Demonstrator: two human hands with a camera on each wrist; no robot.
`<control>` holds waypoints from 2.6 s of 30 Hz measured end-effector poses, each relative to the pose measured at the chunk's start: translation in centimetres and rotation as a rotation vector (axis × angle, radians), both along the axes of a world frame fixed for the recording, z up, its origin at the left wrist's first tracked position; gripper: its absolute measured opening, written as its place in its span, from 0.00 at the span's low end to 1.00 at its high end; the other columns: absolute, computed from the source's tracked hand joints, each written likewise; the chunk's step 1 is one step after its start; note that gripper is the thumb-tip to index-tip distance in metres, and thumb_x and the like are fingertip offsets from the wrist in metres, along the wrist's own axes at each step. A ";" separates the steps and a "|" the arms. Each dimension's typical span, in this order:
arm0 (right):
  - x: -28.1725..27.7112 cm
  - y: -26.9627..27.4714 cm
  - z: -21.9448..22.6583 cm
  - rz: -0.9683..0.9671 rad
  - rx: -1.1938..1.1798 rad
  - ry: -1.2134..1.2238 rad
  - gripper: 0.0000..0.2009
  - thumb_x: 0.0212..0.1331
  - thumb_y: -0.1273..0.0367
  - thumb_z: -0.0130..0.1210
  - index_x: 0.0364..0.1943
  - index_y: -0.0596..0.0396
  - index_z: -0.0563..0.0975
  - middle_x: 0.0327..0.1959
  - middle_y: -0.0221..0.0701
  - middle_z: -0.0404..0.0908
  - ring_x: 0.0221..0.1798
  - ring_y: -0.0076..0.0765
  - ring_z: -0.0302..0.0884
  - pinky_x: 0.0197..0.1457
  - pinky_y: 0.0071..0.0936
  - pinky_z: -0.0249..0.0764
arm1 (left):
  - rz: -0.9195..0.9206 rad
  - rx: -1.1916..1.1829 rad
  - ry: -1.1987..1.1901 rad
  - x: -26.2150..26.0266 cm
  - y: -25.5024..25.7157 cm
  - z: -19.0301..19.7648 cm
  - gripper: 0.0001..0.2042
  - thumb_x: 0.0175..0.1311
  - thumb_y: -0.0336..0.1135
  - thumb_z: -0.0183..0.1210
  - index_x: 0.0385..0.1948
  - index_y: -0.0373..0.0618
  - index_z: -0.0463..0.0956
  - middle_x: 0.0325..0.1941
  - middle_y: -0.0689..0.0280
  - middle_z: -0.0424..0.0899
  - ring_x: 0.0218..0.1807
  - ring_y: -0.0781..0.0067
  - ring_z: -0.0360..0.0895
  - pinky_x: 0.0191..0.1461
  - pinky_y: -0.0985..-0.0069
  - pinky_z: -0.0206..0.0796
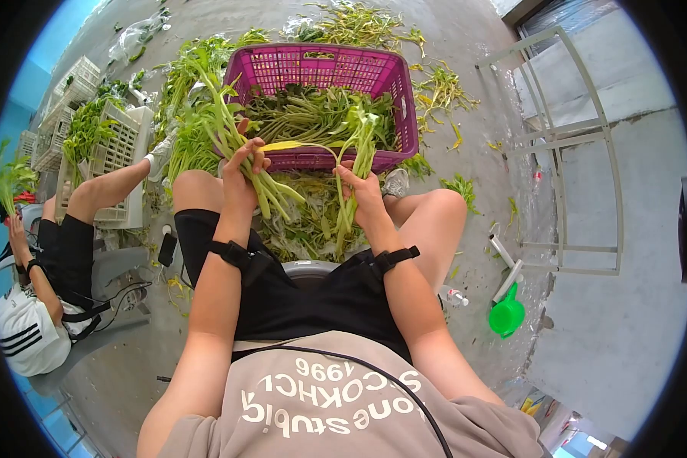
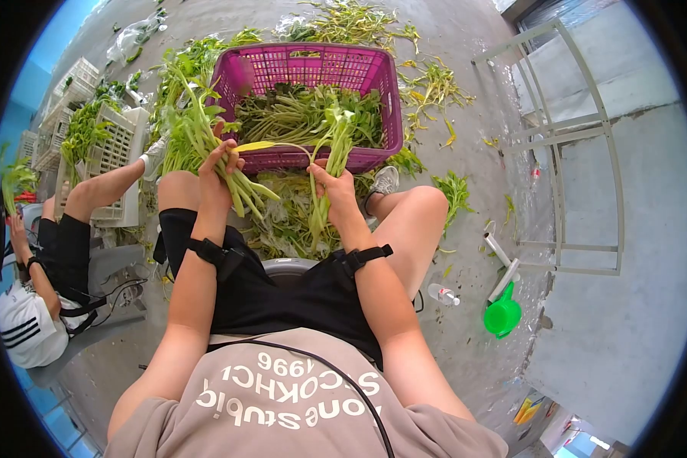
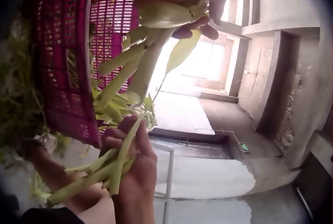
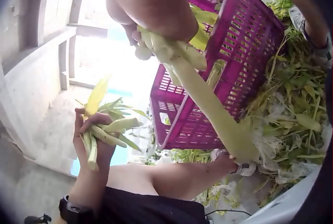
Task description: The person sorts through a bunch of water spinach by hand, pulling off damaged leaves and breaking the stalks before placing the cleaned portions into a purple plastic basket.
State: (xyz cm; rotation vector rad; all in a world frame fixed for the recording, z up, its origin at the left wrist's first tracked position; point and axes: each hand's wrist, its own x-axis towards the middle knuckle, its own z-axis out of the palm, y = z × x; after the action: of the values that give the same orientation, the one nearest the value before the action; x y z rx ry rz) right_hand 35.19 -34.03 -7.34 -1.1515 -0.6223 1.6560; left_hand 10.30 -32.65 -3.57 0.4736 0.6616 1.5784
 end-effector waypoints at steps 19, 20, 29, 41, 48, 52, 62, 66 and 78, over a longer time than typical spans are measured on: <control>-0.9 -0.4 1.9 0.076 0.087 -0.096 0.10 0.60 0.72 0.67 0.43 0.61 0.80 0.28 0.29 0.80 0.20 0.20 0.68 0.25 0.23 0.63 | -0.253 -0.194 0.406 4.5 -1.0 -1.6 0.09 0.63 0.31 0.67 0.38 0.44 0.75 0.29 0.68 0.81 0.20 0.80 0.71 0.29 0.78 0.66; -1.2 -0.5 2.0 0.109 0.082 -0.108 0.10 0.60 0.73 0.68 0.42 0.61 0.80 0.26 0.27 0.79 0.20 0.20 0.68 0.24 0.23 0.63 | -0.234 -0.239 0.452 4.8 -1.0 -1.3 0.09 0.62 0.30 0.68 0.38 0.43 0.76 0.31 0.67 0.82 0.20 0.80 0.72 0.29 0.78 0.66; -1.5 -0.8 1.9 0.190 0.079 -0.128 0.09 0.59 0.73 0.68 0.39 0.60 0.80 0.25 0.25 0.77 0.20 0.19 0.67 0.24 0.22 0.61 | -0.353 -0.133 0.601 4.9 -0.9 -3.0 0.09 0.60 0.27 0.69 0.38 0.39 0.78 0.32 0.65 0.83 0.21 0.78 0.74 0.22 0.78 0.64; -1.2 -0.7 2.0 0.213 0.053 -0.099 0.10 0.59 0.72 0.68 0.41 0.60 0.80 0.27 0.27 0.79 0.21 0.20 0.69 0.25 0.22 0.63 | -0.367 -0.117 0.602 4.9 -0.8 -3.1 0.09 0.60 0.25 0.67 0.38 0.38 0.77 0.31 0.64 0.83 0.21 0.77 0.75 0.22 0.78 0.64; -1.3 -0.7 1.8 0.236 0.023 -0.078 0.11 0.59 0.72 0.68 0.42 0.60 0.80 0.25 0.26 0.78 0.20 0.20 0.69 0.24 0.23 0.63 | -0.381 -0.120 0.577 4.9 -0.9 -2.3 0.08 0.60 0.27 0.66 0.37 0.40 0.77 0.31 0.66 0.82 0.22 0.77 0.75 0.23 0.78 0.64; -1.2 -0.8 1.9 0.250 0.033 -0.090 0.11 0.59 0.72 0.68 0.44 0.61 0.80 0.25 0.26 0.77 0.19 0.20 0.68 0.24 0.23 0.63 | -0.415 -0.101 0.586 4.7 -0.8 -2.3 0.08 0.59 0.26 0.66 0.37 0.40 0.77 0.32 0.67 0.82 0.23 0.78 0.74 0.24 0.78 0.64; -1.3 -1.0 1.5 0.255 0.083 -0.044 0.11 0.60 0.72 0.66 0.46 0.59 0.81 0.36 0.26 0.82 0.29 0.17 0.70 0.30 0.18 0.62 | -0.399 -0.104 0.581 5.0 -1.0 -2.2 0.10 0.57 0.26 0.64 0.41 0.41 0.76 0.32 0.68 0.81 0.24 0.79 0.75 0.25 0.78 0.64; -1.3 -1.0 2.1 0.231 0.074 0.024 0.14 0.59 0.72 0.67 0.46 0.62 0.79 0.33 0.28 0.82 0.23 0.20 0.68 0.28 0.20 0.63 | -0.365 -0.170 0.679 4.9 -0.7 -2.8 0.09 0.58 0.25 0.62 0.40 0.41 0.76 0.31 0.67 0.81 0.23 0.77 0.75 0.25 0.78 0.65; -0.8 -0.4 1.7 0.111 0.073 0.006 0.13 0.61 0.71 0.66 0.46 0.63 0.78 0.35 0.36 0.83 0.20 0.23 0.69 0.26 0.22 0.67 | -0.340 -0.327 0.613 5.0 -0.7 -3.9 0.09 0.65 0.34 0.66 0.38 0.41 0.76 0.24 0.68 0.78 0.19 0.76 0.73 0.23 0.75 0.65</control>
State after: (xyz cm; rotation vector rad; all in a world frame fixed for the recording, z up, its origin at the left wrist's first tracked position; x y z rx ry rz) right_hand 34.43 -34.40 -5.63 -1.0756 -0.7485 1.7156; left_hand 15.27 -33.35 -7.48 0.7847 1.2105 0.9695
